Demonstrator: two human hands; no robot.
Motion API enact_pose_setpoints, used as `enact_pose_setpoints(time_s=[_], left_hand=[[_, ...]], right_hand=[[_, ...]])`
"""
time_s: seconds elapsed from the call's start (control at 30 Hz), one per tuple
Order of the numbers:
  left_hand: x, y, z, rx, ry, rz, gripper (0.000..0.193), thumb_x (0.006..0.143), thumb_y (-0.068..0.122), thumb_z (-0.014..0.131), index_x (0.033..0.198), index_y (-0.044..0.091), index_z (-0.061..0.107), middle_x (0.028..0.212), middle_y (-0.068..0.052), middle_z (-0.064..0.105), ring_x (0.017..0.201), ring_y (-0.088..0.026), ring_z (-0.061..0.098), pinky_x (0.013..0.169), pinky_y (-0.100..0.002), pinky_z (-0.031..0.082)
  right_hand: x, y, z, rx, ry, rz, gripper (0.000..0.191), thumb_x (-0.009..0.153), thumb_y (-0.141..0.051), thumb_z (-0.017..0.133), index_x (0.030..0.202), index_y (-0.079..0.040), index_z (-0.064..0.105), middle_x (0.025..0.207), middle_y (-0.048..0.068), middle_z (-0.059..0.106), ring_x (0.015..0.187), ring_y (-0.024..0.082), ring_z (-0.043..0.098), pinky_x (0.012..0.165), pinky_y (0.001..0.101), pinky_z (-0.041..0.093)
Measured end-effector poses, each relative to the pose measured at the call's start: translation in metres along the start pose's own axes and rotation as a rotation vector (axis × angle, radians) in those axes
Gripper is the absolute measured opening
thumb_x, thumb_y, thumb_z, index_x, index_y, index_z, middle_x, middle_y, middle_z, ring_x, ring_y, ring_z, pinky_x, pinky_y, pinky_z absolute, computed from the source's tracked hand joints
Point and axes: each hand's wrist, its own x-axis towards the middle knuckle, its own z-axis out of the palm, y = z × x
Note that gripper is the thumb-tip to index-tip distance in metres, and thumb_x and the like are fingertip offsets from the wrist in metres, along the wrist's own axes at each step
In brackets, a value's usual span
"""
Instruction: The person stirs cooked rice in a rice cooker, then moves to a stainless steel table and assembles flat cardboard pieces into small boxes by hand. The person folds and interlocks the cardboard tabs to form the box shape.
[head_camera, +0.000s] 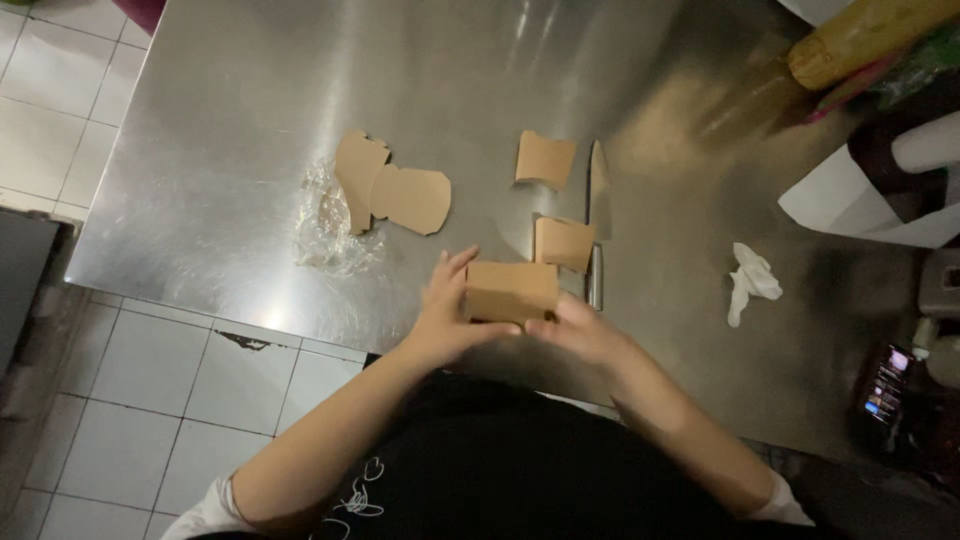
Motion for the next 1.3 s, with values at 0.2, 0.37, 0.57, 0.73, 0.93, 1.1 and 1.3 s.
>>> enact_pose_setpoints(time_s=[0.2, 0.37, 0.57, 0.73, 0.93, 1.1, 1.3], left_hand=[[-0.003, -0.012, -0.002, -1.084, -0.077, -0.487, 0.068, 0.081, 0.011, 0.081, 0.141, 0.005, 0.049, 0.134, -0.011, 0.063, 0.124, -0.023, 0.061, 0.105, -0.038, 0.05], [-0.001, -0.019, -0.02, -1.226, 0.031, -0.577, 0.062, 0.087, 0.013, 0.074, 0.143, 0.004, 0.048, 0.133, -0.01, 0.062, 0.122, -0.021, 0.06, 0.102, -0.037, 0.049], [0.002, -0.018, -0.03, -1.443, 0.097, -0.648, 0.06, 0.087, 0.011, 0.072, 0.142, 0.002, 0.048, 0.131, -0.011, 0.062, 0.121, -0.024, 0.061, 0.102, -0.04, 0.05], [0.006, -0.018, -0.038, -1.321, 0.169, -0.581, 0.067, 0.085, 0.011, 0.074, 0.145, 0.006, 0.043, 0.135, -0.011, 0.059, 0.125, -0.024, 0.059, 0.102, -0.04, 0.051], [0.014, -0.01, -0.047, -1.111, 0.188, -0.581, 0.072, 0.08, 0.012, 0.077, 0.142, 0.011, 0.04, 0.132, -0.01, 0.059, 0.122, -0.025, 0.061, 0.096, -0.042, 0.054], [0.018, 0.001, -0.035, -1.011, 0.179, -0.345, 0.073, 0.081, 0.009, 0.081, 0.143, 0.007, 0.042, 0.131, -0.012, 0.061, 0.122, -0.023, 0.061, 0.101, -0.038, 0.052], [0.019, 0.005, -0.03, -0.886, 0.196, -0.322, 0.062, 0.086, 0.013, 0.08, 0.137, 0.005, 0.046, 0.126, -0.01, 0.064, 0.115, -0.02, 0.064, 0.097, -0.036, 0.055]], right_hand=[[0.01, -0.007, -0.025, 0.578, -0.261, 0.022, 0.077, 0.091, -0.043, 0.067, 0.152, -0.007, 0.039, 0.155, 0.011, 0.047, 0.143, 0.025, 0.049, 0.119, 0.0458, 0.041], [0.036, -0.042, -0.076, -0.11, 0.292, 0.1, 0.068, 0.094, -0.043, 0.074, 0.145, -0.002, 0.053, 0.138, 0.025, 0.059, 0.128, 0.036, 0.057, 0.108, 0.0521, 0.047], [0.074, -0.048, -0.054, -1.319, 0.279, 0.401, 0.089, 0.068, -0.053, 0.089, 0.139, -0.014, 0.054, 0.141, 0.019, 0.053, 0.131, 0.041, 0.051, 0.104, 0.0764, 0.028], [0.073, -0.049, -0.045, -1.336, 0.145, 0.564, 0.041, 0.087, -0.051, 0.077, 0.112, -0.019, 0.077, 0.114, 0.004, 0.08, 0.11, 0.024, 0.072, 0.113, 0.0489, 0.047], [0.047, -0.054, -0.047, 0.073, 0.494, -0.07, 0.032, 0.1, -0.023, 0.066, 0.126, -0.005, 0.061, 0.116, 0.005, 0.073, 0.103, 0.017, 0.071, 0.087, 0.0341, 0.059], [0.035, -0.043, -0.027, 0.088, 0.422, -0.167, 0.035, 0.104, -0.013, 0.06, 0.135, 0.0, 0.053, 0.126, 0.009, 0.067, 0.115, 0.016, 0.064, 0.099, 0.0347, 0.053], [0.013, -0.033, -0.028, 0.182, 0.379, -0.244, 0.041, 0.104, -0.011, 0.055, 0.143, -0.001, 0.044, 0.136, 0.008, 0.062, 0.125, 0.016, 0.061, 0.106, 0.0348, 0.05]])
